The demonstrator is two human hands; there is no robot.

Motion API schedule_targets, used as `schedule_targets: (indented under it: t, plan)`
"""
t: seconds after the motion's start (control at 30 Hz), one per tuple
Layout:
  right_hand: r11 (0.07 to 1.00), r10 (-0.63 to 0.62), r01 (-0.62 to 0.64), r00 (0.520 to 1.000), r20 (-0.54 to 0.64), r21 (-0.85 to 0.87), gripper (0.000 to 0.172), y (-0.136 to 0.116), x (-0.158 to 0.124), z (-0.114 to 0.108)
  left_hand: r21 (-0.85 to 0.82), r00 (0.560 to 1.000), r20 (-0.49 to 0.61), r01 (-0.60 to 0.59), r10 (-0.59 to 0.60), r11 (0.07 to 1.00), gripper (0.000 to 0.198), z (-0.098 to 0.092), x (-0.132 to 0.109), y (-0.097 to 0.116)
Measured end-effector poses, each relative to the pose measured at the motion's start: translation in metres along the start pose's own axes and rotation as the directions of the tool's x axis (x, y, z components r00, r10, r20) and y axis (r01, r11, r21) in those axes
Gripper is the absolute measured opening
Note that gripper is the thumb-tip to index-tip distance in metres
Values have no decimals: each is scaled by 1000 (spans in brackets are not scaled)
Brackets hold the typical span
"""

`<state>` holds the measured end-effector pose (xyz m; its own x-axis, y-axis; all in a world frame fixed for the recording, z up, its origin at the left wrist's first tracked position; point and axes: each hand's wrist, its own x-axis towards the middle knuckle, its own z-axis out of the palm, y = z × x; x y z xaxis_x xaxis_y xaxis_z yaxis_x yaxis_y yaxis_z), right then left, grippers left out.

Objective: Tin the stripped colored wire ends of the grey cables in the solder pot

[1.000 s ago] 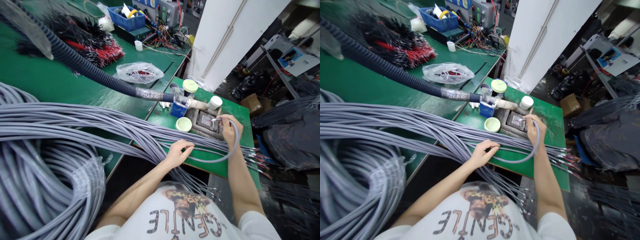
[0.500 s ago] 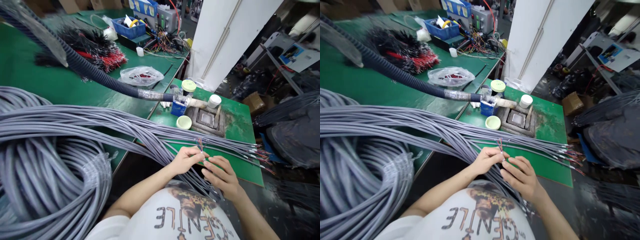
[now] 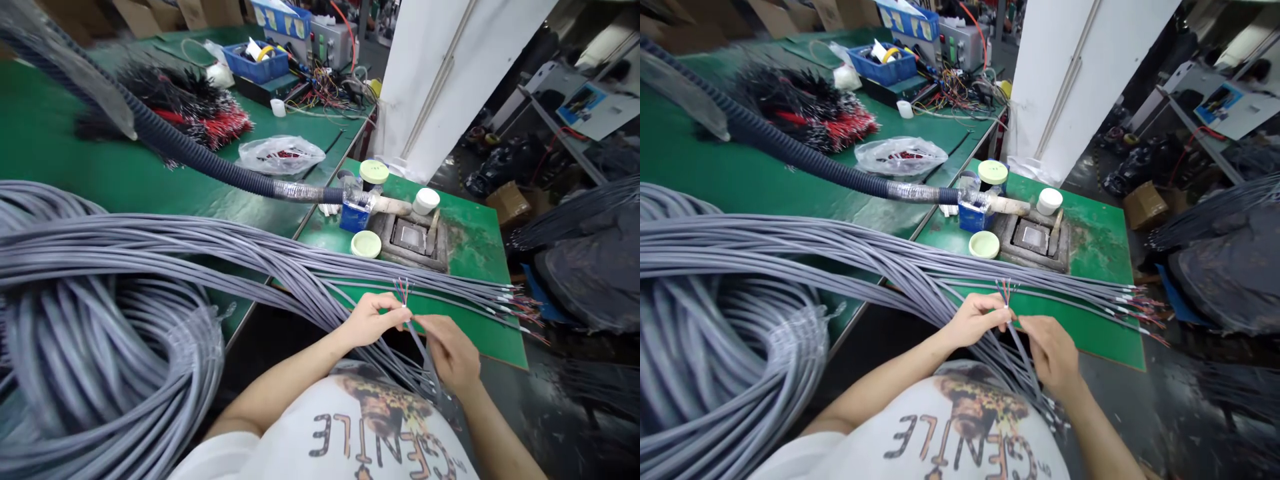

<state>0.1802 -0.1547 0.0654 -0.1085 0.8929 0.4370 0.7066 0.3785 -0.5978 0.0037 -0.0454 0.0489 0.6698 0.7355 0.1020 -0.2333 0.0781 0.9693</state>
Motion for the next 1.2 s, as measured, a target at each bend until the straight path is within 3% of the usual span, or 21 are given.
schedule_targets:
  t: [0.07, 0.13, 0.2, 0.3, 0.37, 0.43, 0.97, 1.07, 1.2]
  plan:
    - [963, 242, -246, 969, 56, 107, 21, -5, 6, 1, -11, 1000, 19, 20, -20, 1000, 35, 4, 2, -1]
    - [876, 360, -401, 913, 191, 267, 23, -9, 12, 5, -46, 998, 39, 53, -51, 998, 34, 7, 3, -2]
    - [772, 405, -483, 875, 266, 414, 32, -11, 17, 12, -134, 995, 21, 95, -93, 986, 31, 10, 4, -4]
    - [670, 497, -554, 829, 256, 493, 32, -14, 22, 20, -263, 979, -153, 89, -132, 961, 30, 9, 6, -3]
    - [653, 529, -570, 815, 239, 499, 29, -15, 24, 24, -263, 951, -284, 45, -122, 964, 29, 7, 7, -1]
    - [644, 534, -577, 809, 245, 502, 28, -17, 25, 26, -227, 933, -345, 21, -100, 974, 27, 3, 8, 1]
    - [609, 528, -599, 795, 298, 519, 25, -16, 28, 34, -317, 914, -362, 62, -181, 946, 24, 0, 19, 2]
    - [488, 532, -613, 773, 344, 621, 17, -16, 30, 37, -312, 918, -351, 71, -184, 947, 23, 0, 18, 4]
    - [162, 509, -586, 739, 441, 794, 26, -15, 42, 40, -276, 921, -351, 70, -168, 959, 23, 2, 16, 7]
